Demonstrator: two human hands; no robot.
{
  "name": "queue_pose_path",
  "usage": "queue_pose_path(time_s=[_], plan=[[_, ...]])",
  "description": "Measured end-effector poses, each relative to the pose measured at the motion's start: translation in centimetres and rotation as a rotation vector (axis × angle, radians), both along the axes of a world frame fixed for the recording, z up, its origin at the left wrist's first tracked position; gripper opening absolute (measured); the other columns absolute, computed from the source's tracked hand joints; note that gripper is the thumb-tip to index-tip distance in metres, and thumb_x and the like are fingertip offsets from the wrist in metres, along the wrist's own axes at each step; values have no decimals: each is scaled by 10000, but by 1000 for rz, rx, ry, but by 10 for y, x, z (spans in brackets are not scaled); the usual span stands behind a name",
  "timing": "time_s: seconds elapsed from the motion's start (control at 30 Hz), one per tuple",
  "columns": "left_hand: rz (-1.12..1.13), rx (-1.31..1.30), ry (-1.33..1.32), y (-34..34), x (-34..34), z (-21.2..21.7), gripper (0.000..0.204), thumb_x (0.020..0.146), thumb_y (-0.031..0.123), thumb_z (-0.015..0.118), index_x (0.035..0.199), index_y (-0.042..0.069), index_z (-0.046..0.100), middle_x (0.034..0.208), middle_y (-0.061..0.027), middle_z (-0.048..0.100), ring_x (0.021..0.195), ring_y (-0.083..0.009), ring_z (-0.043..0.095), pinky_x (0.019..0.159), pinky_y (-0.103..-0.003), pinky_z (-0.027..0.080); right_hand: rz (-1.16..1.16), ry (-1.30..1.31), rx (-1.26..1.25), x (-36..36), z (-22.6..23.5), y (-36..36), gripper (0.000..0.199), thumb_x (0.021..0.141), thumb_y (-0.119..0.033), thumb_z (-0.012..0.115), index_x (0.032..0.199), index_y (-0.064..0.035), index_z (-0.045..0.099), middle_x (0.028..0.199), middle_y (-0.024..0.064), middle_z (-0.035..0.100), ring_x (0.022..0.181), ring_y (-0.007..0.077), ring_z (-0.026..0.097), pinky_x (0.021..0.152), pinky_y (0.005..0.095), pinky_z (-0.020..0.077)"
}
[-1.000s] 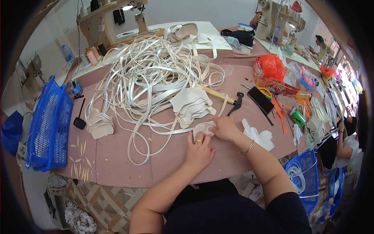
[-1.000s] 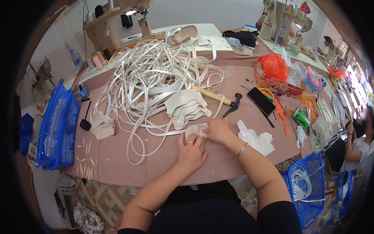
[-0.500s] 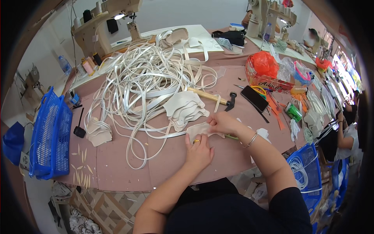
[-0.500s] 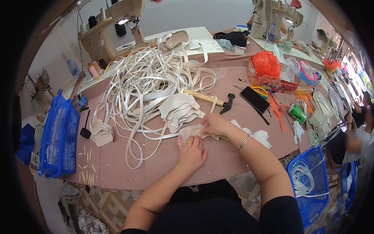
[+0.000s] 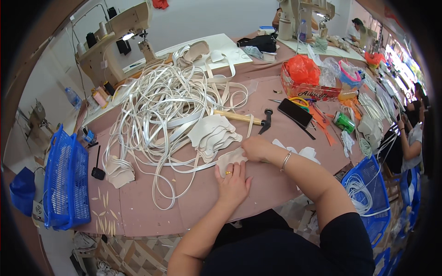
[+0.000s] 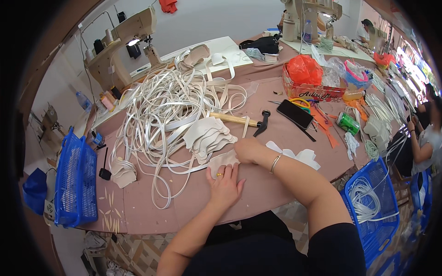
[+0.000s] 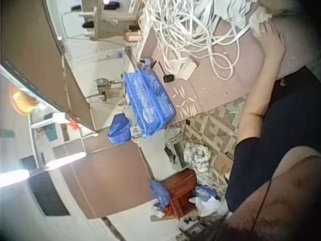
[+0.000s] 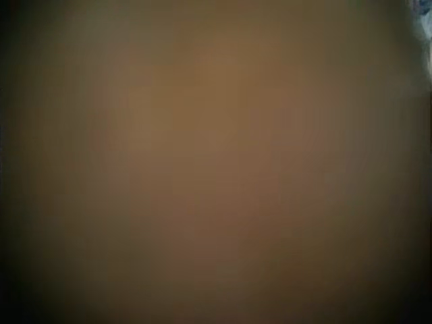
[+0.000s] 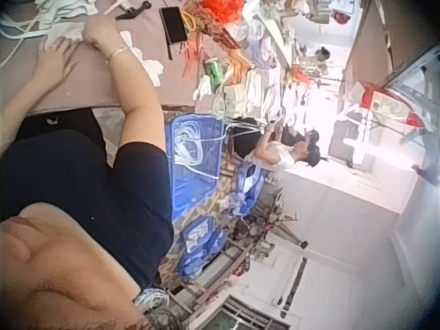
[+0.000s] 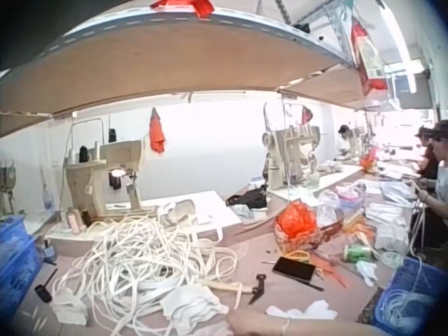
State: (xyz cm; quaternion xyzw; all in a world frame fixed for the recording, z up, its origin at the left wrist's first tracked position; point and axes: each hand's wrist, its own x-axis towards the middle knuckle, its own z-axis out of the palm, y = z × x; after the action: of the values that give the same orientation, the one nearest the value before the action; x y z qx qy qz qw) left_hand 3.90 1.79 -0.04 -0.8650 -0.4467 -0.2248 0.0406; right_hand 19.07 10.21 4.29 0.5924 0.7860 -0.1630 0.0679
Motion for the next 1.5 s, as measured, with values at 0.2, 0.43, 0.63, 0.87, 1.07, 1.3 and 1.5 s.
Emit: queue_pose_path(time_s=[0.2,0.43,0.63,0.87,1.07,1.3,1.5], plan=[[-8,-52,111,10,3,5,506,770,388,576,1133,39,527,1005,-66,493,1043,-235,435,963,-608,156,36,-61,-31,-9,-5,10,279,773,-247,583,923,-17,623,947,194,614,919,336,584,799,420,457],[28,-8,125,-10,-35,7,536,772,374,581,1105,-43,529,999,-109,504,1000,-258,460,971,-480,244,207,32,52,-56,-8,-2,258,747,-255,575,865,-33,633,879,189,622,869,339,589,779,421,457],[44,-82,107,-14,-25,-5,526,757,365,600,1043,-72,536,951,-134,481,929,-270,464,820,-358,384,196,275,-68,-38,17,-6,246,738,-243,592,868,-37,629,829,168,623,738,321,596,661,397,463],[59,-81,27,-12,-23,-7,526,747,352,620,1026,-83,518,963,-135,464,927,-275,462,784,-346,419,111,541,130,-12,-8,-38,237,769,-209,609,801,16,543,761,216,579,738,377,566,640,423,443],[55,-107,-19,-13,-29,-3,589,747,356,621,1102,-91,474,1004,-152,469,937,-274,470,816,-334,421,-32,428,246,-24,-26,-29,248,789,-208,589,853,15,501,784,237,576,767,394,563,676,452,440],[42,-129,-10,-8,-30,4,555,753,380,606,1113,-32,508,982,-115,480,928,-250,473,755,-337,413,-109,441,158,-28,-25,-23,265,774,-217,603,862,18,515,773,229,579,749,384,566,661,426,448],[32,-77,-35,-7,-31,1,548,763,402,587,1123,-6,516,1044,-93,475,971,-253,461,760,-351,387,-258,665,81,-19,-7,-37,223,748,-190,646,806,12,571,786,170,593,728,347,571,669,395,461]])
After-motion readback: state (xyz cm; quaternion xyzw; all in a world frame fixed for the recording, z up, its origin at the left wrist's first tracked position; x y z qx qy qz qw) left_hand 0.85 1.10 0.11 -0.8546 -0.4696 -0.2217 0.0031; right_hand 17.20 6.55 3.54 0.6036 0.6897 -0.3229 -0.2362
